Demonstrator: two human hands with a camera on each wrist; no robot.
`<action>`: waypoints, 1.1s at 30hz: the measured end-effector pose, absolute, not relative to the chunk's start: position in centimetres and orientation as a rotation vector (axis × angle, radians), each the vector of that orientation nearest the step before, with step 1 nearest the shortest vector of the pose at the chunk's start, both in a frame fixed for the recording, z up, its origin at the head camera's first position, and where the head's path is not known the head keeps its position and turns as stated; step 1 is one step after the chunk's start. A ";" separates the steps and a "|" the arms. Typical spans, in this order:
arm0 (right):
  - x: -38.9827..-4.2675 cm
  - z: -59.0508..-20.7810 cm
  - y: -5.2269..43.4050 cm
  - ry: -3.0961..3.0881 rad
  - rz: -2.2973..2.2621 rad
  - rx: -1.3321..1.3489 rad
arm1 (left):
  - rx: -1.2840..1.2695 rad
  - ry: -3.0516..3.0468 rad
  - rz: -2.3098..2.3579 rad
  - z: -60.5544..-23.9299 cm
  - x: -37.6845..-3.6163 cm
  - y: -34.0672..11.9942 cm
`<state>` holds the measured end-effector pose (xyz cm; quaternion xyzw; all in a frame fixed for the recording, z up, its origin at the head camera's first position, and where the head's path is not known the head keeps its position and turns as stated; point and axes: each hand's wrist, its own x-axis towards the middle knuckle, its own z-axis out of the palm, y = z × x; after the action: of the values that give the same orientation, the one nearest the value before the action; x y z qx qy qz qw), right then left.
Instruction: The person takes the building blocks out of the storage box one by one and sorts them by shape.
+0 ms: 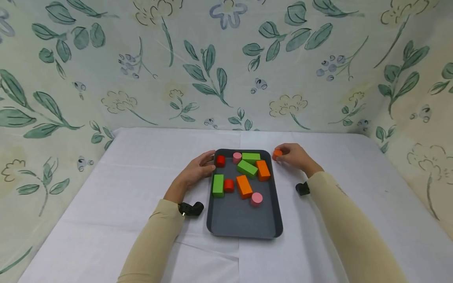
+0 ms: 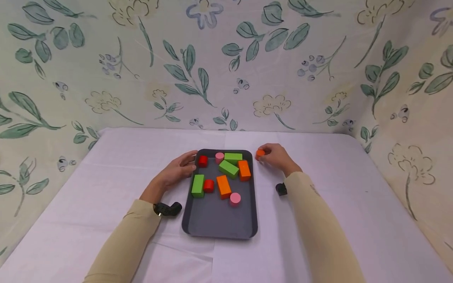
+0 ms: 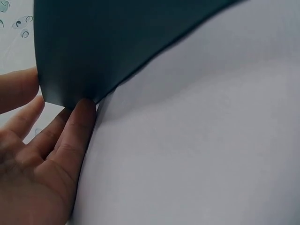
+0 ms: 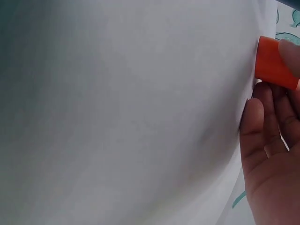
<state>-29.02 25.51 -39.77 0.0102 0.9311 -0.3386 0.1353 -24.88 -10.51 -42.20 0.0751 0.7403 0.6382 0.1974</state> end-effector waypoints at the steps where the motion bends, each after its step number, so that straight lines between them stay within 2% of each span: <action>1: -29.0 -39.7 25.5 2.691 -0.976 0.027 | 0.213 2.071 1.786 -42.2 -24.9 -10.5; 20: -29.1 -39.4 25.9 2.653 -0.941 -0.018 | 0.233 2.061 1.791 -42.3 -24.8 -10.6; 33: -28.4 -35.4 24.8 2.810 -0.710 -0.236 | 0.202 2.073 1.781 -42.3 -24.9 -10.6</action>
<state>-28.40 24.83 -35.44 -0.0806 0.9598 -0.2425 0.1164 -24.93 -10.62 -42.26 0.0723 0.7412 0.6368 0.1995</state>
